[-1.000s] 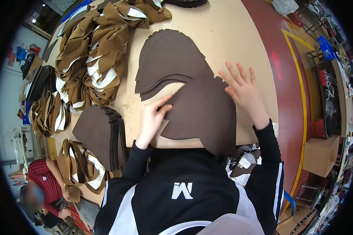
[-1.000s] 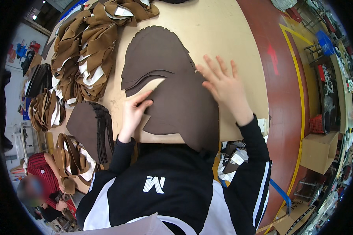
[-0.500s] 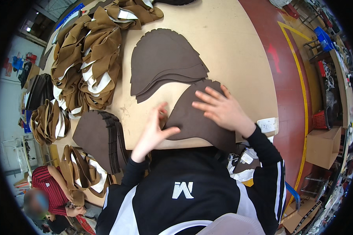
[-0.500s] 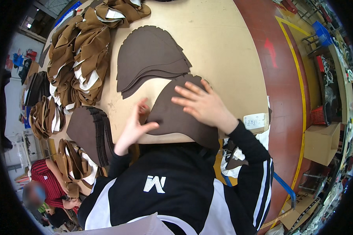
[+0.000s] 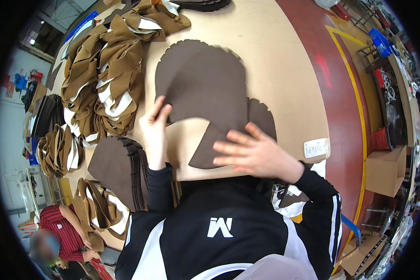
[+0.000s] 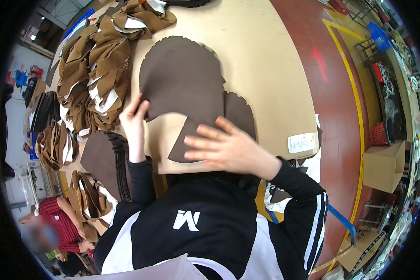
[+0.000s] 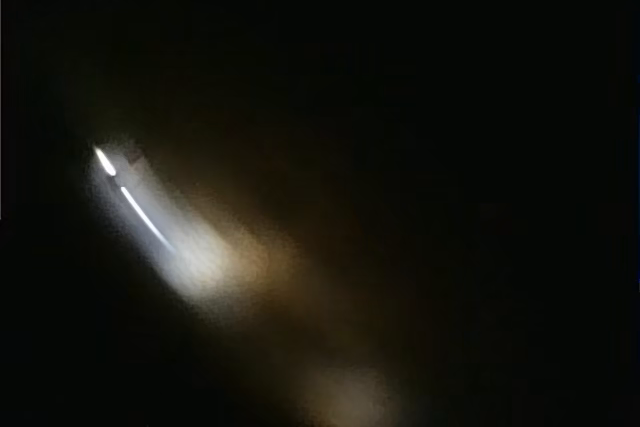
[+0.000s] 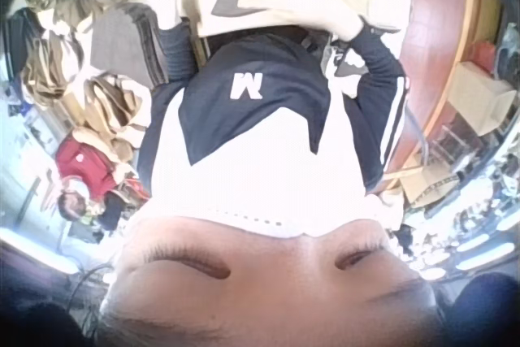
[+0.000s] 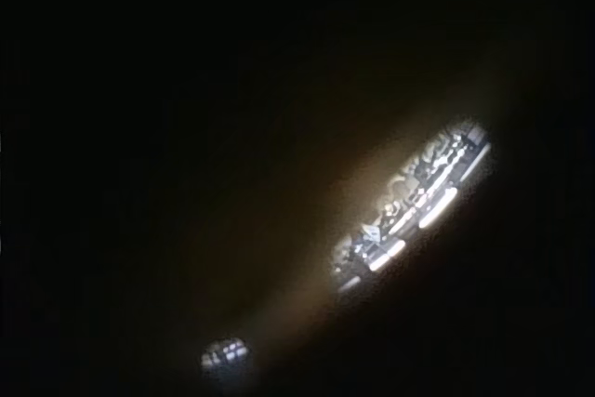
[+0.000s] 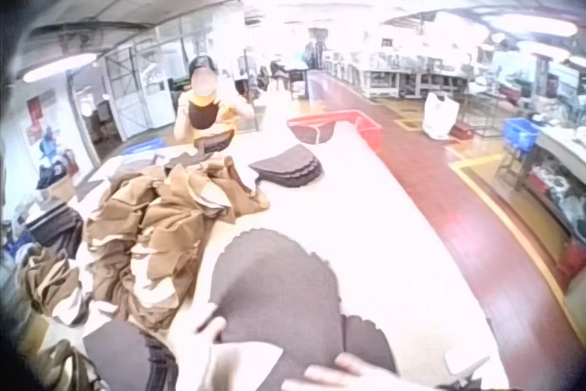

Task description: The person repeatedly picks up brown fabric pieces from a table, aligns them, and stacks them into neat piles. The hands smooth and adjust the pieces to keep the stacks even. Other workers are visible in the background at adjacent tables.

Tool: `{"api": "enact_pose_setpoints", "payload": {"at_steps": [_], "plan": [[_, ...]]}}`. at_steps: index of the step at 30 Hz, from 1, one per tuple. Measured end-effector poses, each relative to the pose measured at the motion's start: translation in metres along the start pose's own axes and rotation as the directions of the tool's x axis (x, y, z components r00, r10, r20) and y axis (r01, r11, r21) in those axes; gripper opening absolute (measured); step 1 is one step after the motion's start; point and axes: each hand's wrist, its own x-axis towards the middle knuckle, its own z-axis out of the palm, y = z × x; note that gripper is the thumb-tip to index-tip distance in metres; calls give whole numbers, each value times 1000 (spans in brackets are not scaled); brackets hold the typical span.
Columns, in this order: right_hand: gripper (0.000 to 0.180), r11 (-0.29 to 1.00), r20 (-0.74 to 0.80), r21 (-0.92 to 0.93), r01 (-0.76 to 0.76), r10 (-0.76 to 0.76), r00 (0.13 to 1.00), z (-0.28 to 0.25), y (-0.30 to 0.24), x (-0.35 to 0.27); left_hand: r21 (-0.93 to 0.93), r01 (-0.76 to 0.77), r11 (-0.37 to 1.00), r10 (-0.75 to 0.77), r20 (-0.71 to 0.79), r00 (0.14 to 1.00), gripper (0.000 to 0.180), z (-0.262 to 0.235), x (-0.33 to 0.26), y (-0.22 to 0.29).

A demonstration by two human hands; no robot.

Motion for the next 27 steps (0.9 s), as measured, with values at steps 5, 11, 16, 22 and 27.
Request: {"api": "enact_pose_setpoints", "payload": {"at_steps": [5,11,16,22,27], "plan": [[46,993,98,47,-111,106,989,39,1,-17,565,-370,738,433,24,901,46,-9,10,0],[47,944,54,-103,-312,319,946,28,78,1,268,-101,958,-51,508,860,80,17,-81,-24],[54,842,-49,-338,-420,430,902,17,121,13,252,-94,963,-23,427,904,65,24,-77,-26],[64,984,-13,-150,-98,97,995,-14,35,18,260,-220,940,159,234,959,35,23,-40,-26],[67,987,-15,-97,-125,124,992,3,22,0,142,39,989,-99,441,892,33,25,-35,-15]]}}
